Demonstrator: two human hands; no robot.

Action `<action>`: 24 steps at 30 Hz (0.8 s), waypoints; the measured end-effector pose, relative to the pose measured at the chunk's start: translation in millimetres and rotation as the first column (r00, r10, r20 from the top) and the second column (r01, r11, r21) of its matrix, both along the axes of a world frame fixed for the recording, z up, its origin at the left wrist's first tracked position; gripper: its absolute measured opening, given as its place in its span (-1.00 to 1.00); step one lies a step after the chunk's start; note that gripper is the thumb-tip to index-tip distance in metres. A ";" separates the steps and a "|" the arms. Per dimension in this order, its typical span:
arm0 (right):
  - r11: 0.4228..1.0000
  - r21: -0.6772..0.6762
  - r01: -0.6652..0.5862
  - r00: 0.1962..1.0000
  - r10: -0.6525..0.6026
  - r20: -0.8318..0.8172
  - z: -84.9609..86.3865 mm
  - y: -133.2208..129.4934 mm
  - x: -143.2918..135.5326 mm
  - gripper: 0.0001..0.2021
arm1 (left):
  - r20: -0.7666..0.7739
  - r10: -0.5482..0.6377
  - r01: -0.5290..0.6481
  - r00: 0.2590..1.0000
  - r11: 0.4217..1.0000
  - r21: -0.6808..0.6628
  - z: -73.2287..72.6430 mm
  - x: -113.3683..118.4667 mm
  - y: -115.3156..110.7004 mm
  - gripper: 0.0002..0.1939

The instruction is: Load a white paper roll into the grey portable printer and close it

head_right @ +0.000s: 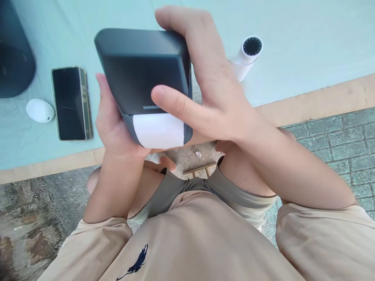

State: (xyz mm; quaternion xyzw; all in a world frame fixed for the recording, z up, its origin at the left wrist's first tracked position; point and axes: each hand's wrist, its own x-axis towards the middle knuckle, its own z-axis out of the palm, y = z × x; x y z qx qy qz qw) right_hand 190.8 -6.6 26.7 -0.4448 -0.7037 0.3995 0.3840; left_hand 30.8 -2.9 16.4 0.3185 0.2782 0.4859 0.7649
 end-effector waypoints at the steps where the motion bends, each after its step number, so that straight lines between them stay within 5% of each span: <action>1: 0.999 0.037 -0.010 0.999 0.009 0.040 -0.5 0.2 2.0 -0.40 | -0.004 0.006 -0.006 1.000 1.000 -0.022 -1.4 -0.1 0.0 -0.47; 4: 0.987 0.146 -0.072 0.994 0.058 0.095 -4.3 2.3 6.1 -0.34 | -0.023 0.018 -0.020 1.000 0.997 -0.071 -8.0 -2.2 0.3 -0.54; 10: 0.981 0.128 -0.144 0.983 0.126 0.136 -2.6 2.6 9.2 -0.26 | -0.100 0.050 -0.063 0.994 0.989 -0.130 -19.3 -8.4 2.2 -0.65; 15: 0.985 0.171 -0.037 0.990 0.013 0.140 5.4 0.0 10.9 -0.50 | -0.035 -0.004 0.000 0.999 0.992 -0.124 -13.9 -3.5 -0.5 -0.62; 19: 0.965 0.203 -0.168 0.967 0.121 0.225 5.9 2.2 8.1 -0.45 | 0.012 -0.044 0.045 0.999 0.994 -0.102 -7.9 -0.3 -1.9 -0.56; 24: 0.963 0.259 -0.081 0.956 0.002 0.294 4.5 2.0 2.6 -0.49 | -0.060 -0.135 0.131 0.989 0.989 -0.061 -6.5 -1.3 0.1 -0.47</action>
